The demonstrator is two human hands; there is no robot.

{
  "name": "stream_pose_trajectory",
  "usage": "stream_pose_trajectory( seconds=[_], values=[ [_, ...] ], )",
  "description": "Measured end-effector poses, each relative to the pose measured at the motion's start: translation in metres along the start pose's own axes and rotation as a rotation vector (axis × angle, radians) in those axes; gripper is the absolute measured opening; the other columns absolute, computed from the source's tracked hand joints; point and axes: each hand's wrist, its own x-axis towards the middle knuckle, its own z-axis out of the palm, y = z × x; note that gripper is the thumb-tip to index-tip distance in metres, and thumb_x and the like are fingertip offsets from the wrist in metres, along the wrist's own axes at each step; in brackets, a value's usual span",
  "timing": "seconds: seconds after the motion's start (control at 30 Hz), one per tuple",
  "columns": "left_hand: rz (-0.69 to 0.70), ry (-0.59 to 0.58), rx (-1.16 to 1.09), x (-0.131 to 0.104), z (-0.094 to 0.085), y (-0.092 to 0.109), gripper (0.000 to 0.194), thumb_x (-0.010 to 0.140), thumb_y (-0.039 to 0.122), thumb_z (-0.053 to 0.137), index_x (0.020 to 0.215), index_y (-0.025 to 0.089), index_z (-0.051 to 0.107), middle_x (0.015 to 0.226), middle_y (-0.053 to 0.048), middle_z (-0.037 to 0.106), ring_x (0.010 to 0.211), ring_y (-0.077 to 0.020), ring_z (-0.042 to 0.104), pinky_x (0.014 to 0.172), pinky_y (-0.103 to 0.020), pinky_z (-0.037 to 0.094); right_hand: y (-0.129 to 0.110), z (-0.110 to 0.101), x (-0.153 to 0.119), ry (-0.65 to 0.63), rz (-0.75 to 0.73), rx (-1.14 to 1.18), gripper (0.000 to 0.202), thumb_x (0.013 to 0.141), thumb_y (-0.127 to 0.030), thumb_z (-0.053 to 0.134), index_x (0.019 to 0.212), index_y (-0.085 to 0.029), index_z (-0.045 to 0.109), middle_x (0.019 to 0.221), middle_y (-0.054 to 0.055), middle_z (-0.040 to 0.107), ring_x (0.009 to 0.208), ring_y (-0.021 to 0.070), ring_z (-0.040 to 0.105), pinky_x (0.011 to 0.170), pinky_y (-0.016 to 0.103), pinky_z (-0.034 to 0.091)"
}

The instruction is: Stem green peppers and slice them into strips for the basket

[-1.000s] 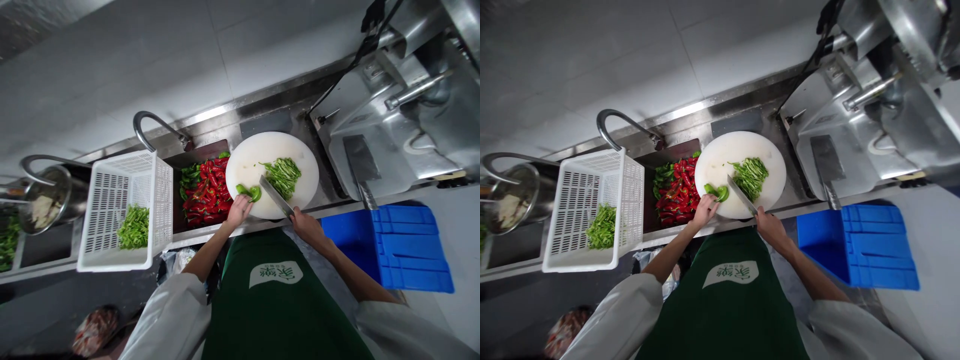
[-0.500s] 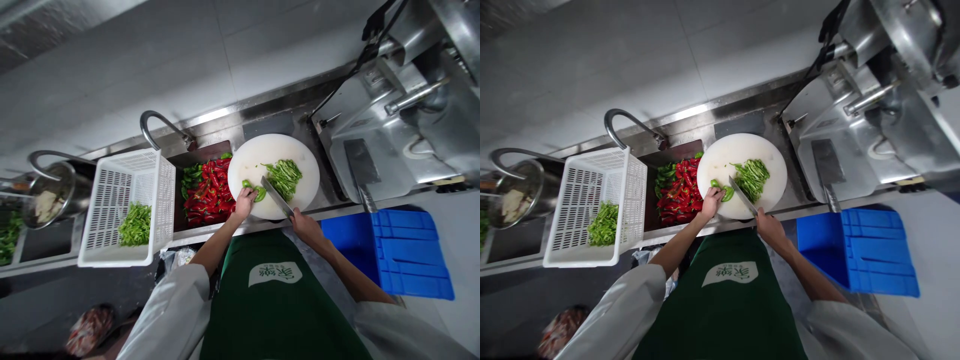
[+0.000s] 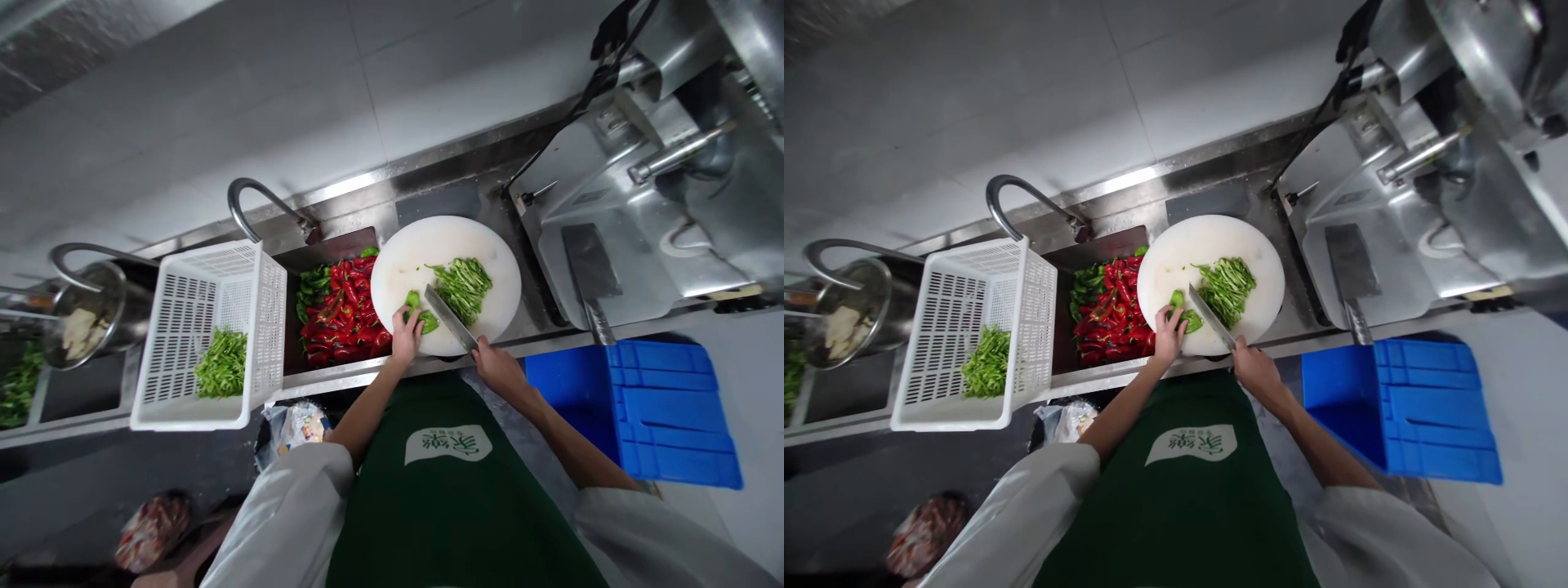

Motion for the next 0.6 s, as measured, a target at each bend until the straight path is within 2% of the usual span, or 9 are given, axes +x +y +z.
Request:
stream_pose_trajectory(
  seconds=[0.07,0.13,0.23,0.33,0.43,0.5,0.6],
  values=[
    [-0.126,0.046,0.038,0.003,0.001,0.002,0.048,0.091,0.032,0.06,0.138,0.025,0.047,0.129,-0.015,0.046,0.124,-0.0311,0.047,0.102,-0.05,0.045,0.0,0.0,-0.001,-0.001,0.003,-0.008,0.024,0.102,-0.028,0.03,0.114,-0.015,0.045,0.093,0.016,0.071,0.091,0.0271,0.07,0.071,0.03,0.042],
    [-0.274,0.032,0.075,0.01,0.001,0.002,0.065,0.086,0.035,0.067,0.143,0.023,0.039,0.129,-0.018,0.05,0.122,-0.0359,0.046,0.101,-0.057,0.042,0.0,0.0,-0.001,-0.003,0.006,-0.013,0.024,0.102,-0.028,0.03,0.115,-0.014,0.045,0.093,0.016,0.071,0.091,0.0263,0.07,0.072,0.029,0.042],
    [-0.4,-0.098,0.079,0.023,0.0,0.0,0.063,0.08,0.03,0.072,0.137,0.018,0.047,0.12,-0.018,0.058,0.116,-0.0378,0.05,0.096,-0.057,0.043,0.0,0.001,0.0,-0.005,0.004,-0.007,0.024,0.102,-0.028,0.03,0.116,-0.014,0.045,0.093,0.016,0.071,0.092,0.026,0.069,0.073,0.029,0.042],
    [-0.357,-0.19,0.008,0.032,-0.004,-0.001,0.046,0.079,0.021,0.071,0.123,0.014,0.059,0.109,-0.014,0.064,0.105,-0.0313,0.058,0.094,-0.046,0.047,0.002,0.001,0.001,-0.011,0.008,0.002,0.024,0.102,-0.028,0.031,0.116,-0.014,0.045,0.094,0.016,0.07,0.091,0.027,0.069,0.073,0.03,0.042],
    [-0.303,-0.199,-0.053,0.036,-0.015,-0.002,0.032,0.081,0.02,0.068,0.113,0.014,0.065,0.096,-0.009,0.065,0.09,-0.0243,0.062,0.086,-0.037,0.051,0.003,0.001,0.002,-0.012,0.011,0.019,0.024,0.102,-0.028,0.032,0.116,-0.014,0.045,0.095,0.017,0.07,0.092,0.0281,0.069,0.073,0.03,0.042],
    [-0.258,-0.171,-0.051,0.039,-0.027,-0.006,0.027,0.084,0.023,0.066,0.109,0.015,0.066,0.092,-0.008,0.063,0.084,-0.022,0.062,0.08,-0.034,0.052,0.003,0.0,0.002,-0.013,0.015,0.026,0.024,0.102,-0.028,0.032,0.116,-0.014,0.045,0.095,0.017,0.07,0.093,0.0284,0.069,0.073,0.03,0.042],
    [-0.136,-0.038,0.077,0.046,-0.044,-0.014,0.026,0.086,0.028,0.064,0.109,0.016,0.066,0.095,-0.009,0.061,0.09,-0.0246,0.059,0.082,-0.038,0.052,0.002,0.0,0.001,-0.007,0.014,0.021,0.024,0.103,-0.028,0.031,0.116,-0.014,0.045,0.095,0.017,0.07,0.094,0.0286,0.069,0.072,0.03,0.041]
  ],
)
